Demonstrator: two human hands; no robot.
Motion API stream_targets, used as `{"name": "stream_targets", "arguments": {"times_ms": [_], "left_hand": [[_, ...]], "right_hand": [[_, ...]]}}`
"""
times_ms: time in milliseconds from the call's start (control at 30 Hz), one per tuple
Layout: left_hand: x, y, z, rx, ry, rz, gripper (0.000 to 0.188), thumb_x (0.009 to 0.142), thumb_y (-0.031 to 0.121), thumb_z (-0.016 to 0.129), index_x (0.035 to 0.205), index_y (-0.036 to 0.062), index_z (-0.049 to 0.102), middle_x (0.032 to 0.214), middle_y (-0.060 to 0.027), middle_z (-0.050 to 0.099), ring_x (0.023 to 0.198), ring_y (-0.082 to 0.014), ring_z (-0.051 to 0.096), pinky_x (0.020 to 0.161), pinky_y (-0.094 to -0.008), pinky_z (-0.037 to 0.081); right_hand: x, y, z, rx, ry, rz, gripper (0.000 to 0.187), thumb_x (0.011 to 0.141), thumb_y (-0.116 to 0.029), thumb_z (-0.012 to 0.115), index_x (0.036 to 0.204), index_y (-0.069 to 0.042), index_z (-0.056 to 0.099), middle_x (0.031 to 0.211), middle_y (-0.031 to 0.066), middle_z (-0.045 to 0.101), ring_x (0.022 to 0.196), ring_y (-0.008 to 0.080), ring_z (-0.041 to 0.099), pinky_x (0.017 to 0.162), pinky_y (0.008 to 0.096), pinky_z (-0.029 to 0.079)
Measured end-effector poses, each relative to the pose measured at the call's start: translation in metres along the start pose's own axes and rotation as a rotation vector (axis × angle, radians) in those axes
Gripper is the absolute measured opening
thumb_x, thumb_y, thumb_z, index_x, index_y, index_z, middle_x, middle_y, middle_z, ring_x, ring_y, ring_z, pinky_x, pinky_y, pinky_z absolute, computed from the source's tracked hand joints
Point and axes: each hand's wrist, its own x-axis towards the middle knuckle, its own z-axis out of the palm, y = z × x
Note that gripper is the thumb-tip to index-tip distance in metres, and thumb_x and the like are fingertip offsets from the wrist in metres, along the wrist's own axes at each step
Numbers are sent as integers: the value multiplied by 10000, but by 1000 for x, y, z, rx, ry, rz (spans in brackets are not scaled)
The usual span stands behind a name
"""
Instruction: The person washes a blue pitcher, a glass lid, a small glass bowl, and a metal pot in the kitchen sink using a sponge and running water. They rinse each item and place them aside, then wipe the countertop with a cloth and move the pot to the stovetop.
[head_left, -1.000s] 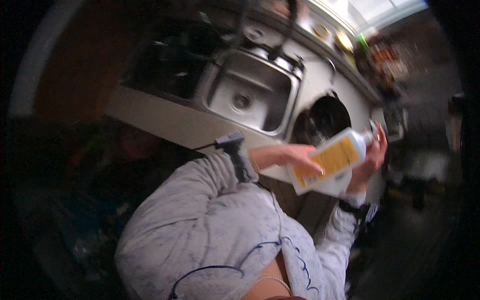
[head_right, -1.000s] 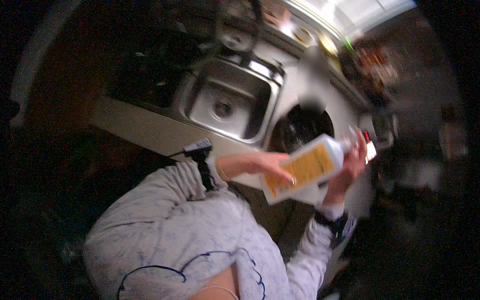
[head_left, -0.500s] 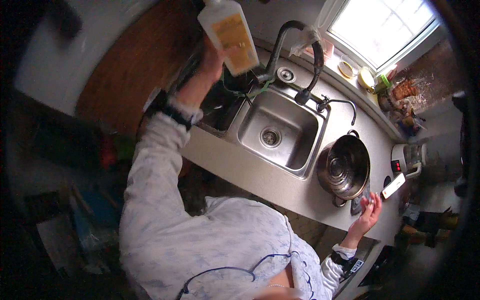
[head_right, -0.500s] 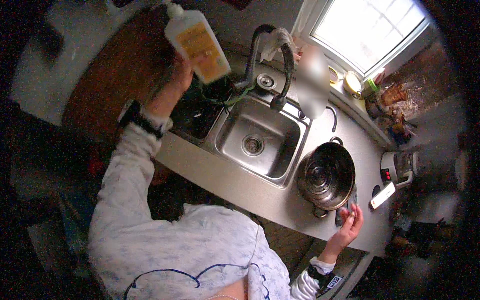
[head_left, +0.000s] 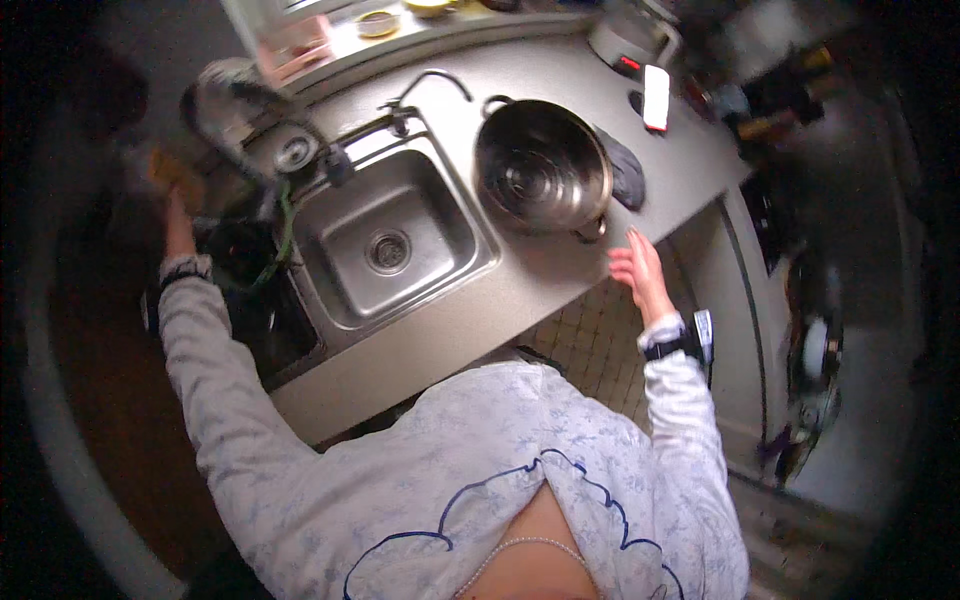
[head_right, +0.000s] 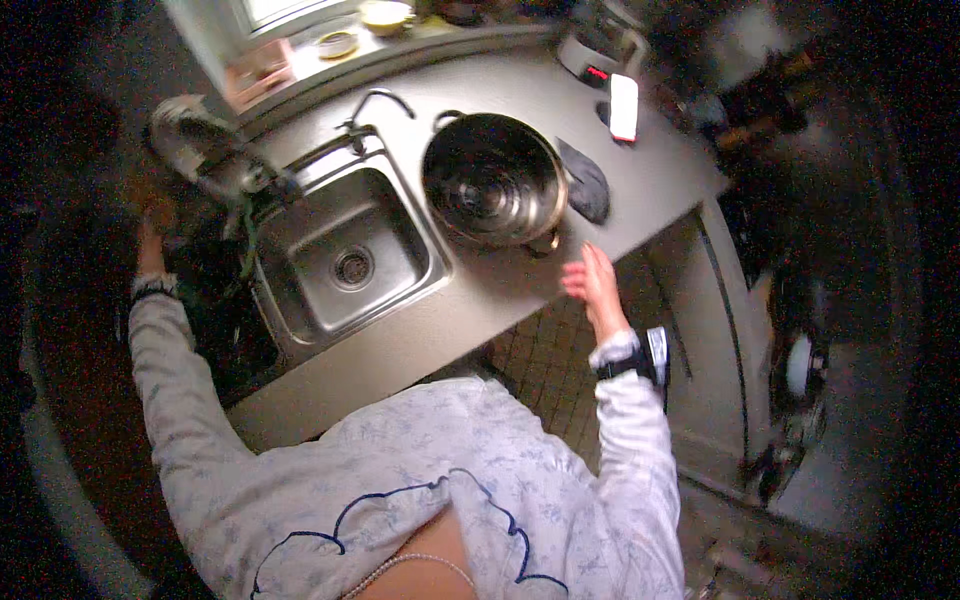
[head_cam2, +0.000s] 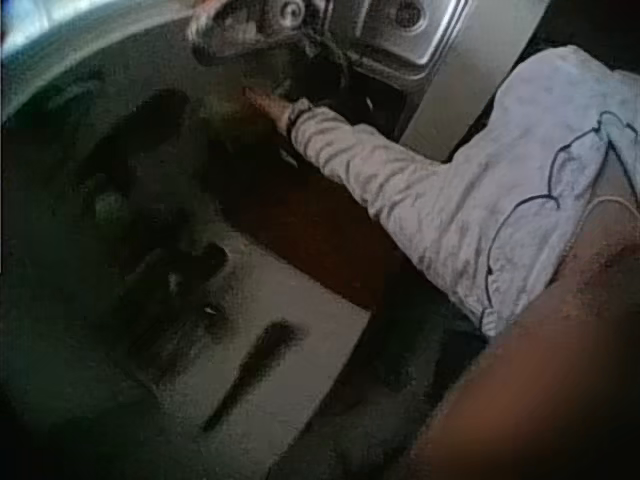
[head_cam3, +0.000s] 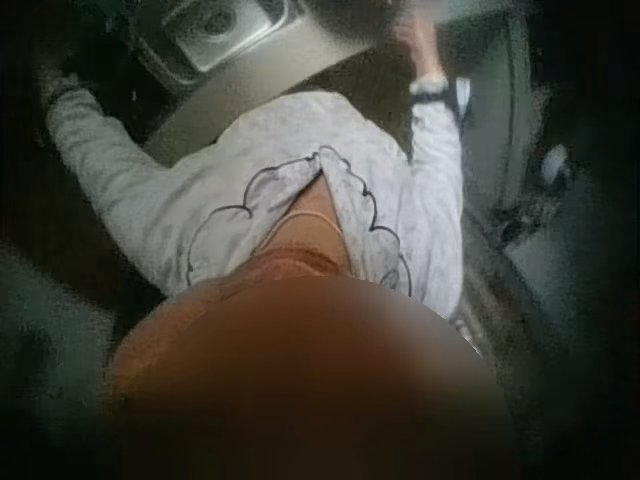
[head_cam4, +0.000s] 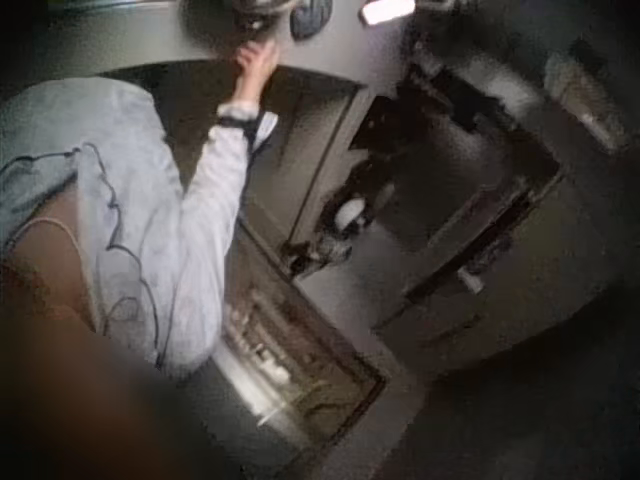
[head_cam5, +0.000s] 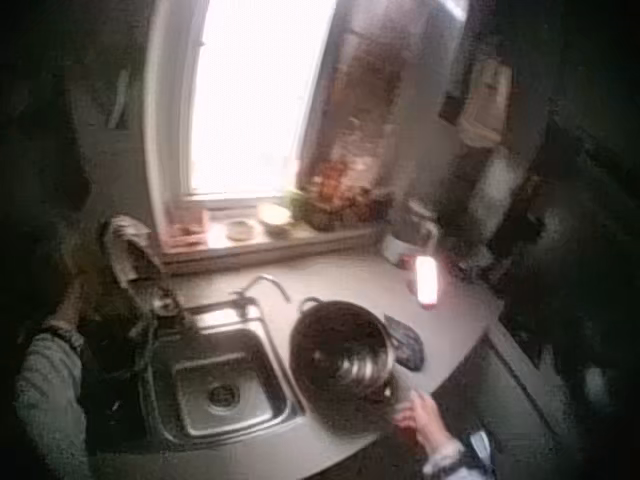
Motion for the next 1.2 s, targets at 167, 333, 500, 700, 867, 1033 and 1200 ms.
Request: {"name": "stream_targets", "arguments": {"times_ms": [167, 333, 500, 700, 867, 1033, 1200], "left_hand": [[-4, -53, -7, -11, -5, -60, 536, 757, 198, 676, 1208, 26, 443, 1192, -127, 503, 1076, -266, 494, 928, -402, 395], [-14, -73, -11, -55, 14, -94, 522, 774, 220, 670, 1204, 16, 456, 1186, -140, 511, 1068, -273, 502, 929, -402, 397], [-28, -78, -26, -101, 62, -105, 513, 790, 243, 665, 1200, 6, 468, 1181, -154, 519, 1061, -280, 510, 931, -402, 399], [-87, -33, -60, -267, 235, 15, 505, 809, 271, 658, 1195, -6, 484, 1175, -170, 529, 1052, -288, 520, 933, -403, 402], [-217, 126, -78, -358, 239, 172, 468, 885, 199, 561, 1269, -5, 388, 1220, -182, 469, 1104, -258, 478, 931, -381, 427], [-356, 337, -25, -478, 5, 321, 350, 914, 134, 497, 1226, -13, 438, 1165, -158, 501, 1076, -218, 499, 944, -324, 410], [-449, 497, 58, -608, -290, 242, 253, 910, 126, 505, 1114, -22, 525, 1064, -113, 567, 1002, -182, 548, 925, -283, 415]], "right_hand": [[10, -20, 39, 89, -175, 223, 606, 849, -497, 515, 1304, -136, 340, 1045, 166, 548, 758, 242, 611, 589, 345, 518], [31, -24, 58, 44, -148, 218, 532, 809, -453, 599, 1139, -48, 498, 977, 124, 586, 802, 220, 589, 576, 362, 510], [56, -29, 55, -135, -191, -22, 387, 781, -285, 604, 961, 58, 582, 853, 114, 613, 784, 189, 549, 647, 330, 421], [61, -19, 42, -239, -164, -100, 277, 733, -212, 562, 844, 36, 617, 689, 89, 584, 583, 192, 517, 533, 355, 408], [67, -17, 1, 99, -300, -51, 101, 725, -65, 529, 769, -3, 596, 655, 34, 559, 600, 132, 505, 550, 299, 405], [48, -61, -115, 154, -381, -185, 191, 711, -132, 577, 683, 55, 595, 593, 87, 559, 488, 186, 503, 460, 328, 395], [36, -101, -267, 32, -404, -115, 317, 699, -138, 597, 914, 84, 526, 832, 125, 544, 771, 200, 518, 642, 333, 429]]}}
